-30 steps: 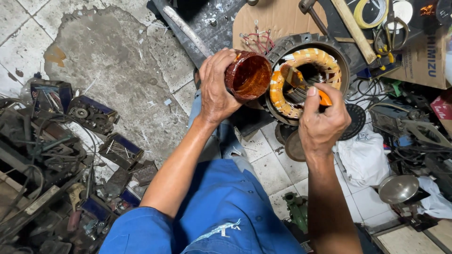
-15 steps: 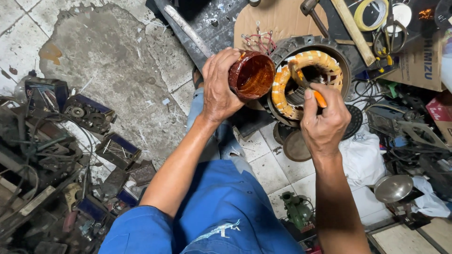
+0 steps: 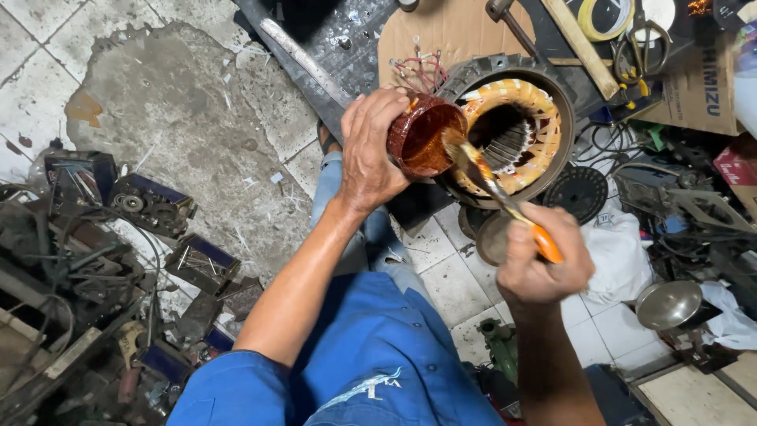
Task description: Applying insulating varnish to the copper windings of an electric motor stator using a brush in a repair shop.
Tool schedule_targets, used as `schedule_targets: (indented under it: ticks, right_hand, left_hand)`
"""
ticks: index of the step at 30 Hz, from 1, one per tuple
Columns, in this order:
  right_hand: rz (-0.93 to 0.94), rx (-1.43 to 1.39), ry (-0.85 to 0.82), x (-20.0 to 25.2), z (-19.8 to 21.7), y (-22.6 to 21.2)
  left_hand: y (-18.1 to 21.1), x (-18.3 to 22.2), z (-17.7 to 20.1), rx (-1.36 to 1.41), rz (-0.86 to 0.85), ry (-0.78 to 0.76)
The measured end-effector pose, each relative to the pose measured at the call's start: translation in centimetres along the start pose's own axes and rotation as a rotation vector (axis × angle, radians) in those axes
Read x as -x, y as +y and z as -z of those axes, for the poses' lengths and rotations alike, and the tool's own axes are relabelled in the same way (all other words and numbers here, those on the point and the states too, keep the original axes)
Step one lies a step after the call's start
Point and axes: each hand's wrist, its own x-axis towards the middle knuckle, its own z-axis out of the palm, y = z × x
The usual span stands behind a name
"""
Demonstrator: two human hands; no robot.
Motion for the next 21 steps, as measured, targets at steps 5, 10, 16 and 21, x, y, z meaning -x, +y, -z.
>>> schedule_targets:
  ticks: [5,10,16,21]
  right_hand:
    - [0.001,0.087,-0.199,-2.7,-4.5,-0.5]
    - [-0.613,-0.153,-0.162,-1.5,-4.4,0.3]
    - [-1.136,-0.794,0.293,-0.4,-0.9,1.4]
    - [-1.167,-0.589,0.355,2.2,-0.4,3.6]
  left_hand:
    - [0.9,-0.1,0.0,-0.013,-0.1,-0.049]
    - [0.8,0.2,0.0,-0.005,-0.113,-0.099]
    - [-0.3,0.3,-0.1,-0.039,-0.08,-0.014]
    - [-1.5,0.7,0.3,-0.067,-0.014,0.03]
